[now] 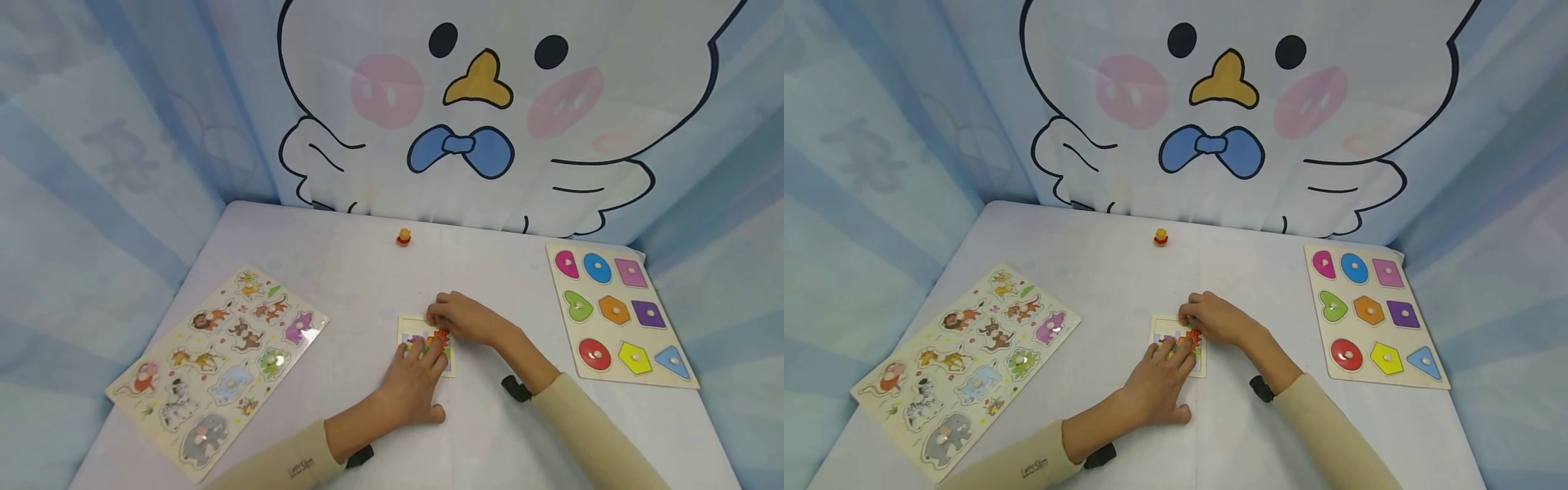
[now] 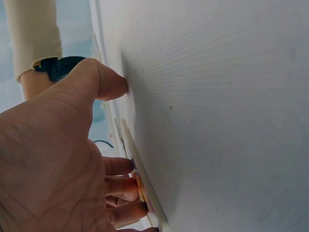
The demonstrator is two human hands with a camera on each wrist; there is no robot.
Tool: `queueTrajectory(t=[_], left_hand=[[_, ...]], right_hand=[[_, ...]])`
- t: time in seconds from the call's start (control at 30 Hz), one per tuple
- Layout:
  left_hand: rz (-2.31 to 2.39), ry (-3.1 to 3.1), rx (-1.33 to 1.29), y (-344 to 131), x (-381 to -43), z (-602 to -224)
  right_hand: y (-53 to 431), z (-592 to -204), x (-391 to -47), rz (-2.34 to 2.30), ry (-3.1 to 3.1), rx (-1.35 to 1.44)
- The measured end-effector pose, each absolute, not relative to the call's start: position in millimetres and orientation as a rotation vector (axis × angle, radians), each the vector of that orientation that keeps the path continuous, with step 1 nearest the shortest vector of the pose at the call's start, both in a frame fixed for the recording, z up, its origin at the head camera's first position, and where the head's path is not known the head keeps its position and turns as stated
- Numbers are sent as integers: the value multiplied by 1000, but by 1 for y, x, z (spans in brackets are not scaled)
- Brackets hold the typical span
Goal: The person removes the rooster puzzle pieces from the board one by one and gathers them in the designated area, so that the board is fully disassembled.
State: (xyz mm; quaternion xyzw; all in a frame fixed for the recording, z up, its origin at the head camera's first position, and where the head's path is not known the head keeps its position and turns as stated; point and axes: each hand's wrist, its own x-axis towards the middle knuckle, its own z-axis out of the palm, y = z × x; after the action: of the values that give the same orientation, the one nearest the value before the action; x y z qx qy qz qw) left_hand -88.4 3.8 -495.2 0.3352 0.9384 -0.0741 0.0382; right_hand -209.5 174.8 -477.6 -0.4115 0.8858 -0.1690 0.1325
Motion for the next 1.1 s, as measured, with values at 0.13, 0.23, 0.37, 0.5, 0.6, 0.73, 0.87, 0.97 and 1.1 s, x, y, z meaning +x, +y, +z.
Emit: queueTrajectory(t=[0.13,0.23,0.37,0.5,0.6,0.73,0.87,0.97,1.1], left_hand=[[-224,2874,1020,4,-89,-495],[-217,2867,1020,5,-89,-496],[-214,2854,1016,6,-90,-495],[-227,2843,1003,7,-90,-495],[-238,2839,998,7,-90,-495],[-241,2843,1001,8,-90,-496],[-245,2846,1000,8,-90,-496],[-261,2848,1003,7,-90,-496],[-279,2854,1019,7,-90,-495]], right_hand=[[173,-482,-213,-456,2560,-1180],[170,-484,-214,-417,2555,-1180],[167,-486,-215,-385,2548,-1185],[166,-486,-214,-382,2544,-1191],[165,-486,-214,-379,2541,-1200],[166,-483,-213,-373,2529,-1199],[166,-482,-213,-372,2521,-1196],[166,-481,-212,-379,2524,-1193],[167,-480,-210,-419,2532,-1156]])
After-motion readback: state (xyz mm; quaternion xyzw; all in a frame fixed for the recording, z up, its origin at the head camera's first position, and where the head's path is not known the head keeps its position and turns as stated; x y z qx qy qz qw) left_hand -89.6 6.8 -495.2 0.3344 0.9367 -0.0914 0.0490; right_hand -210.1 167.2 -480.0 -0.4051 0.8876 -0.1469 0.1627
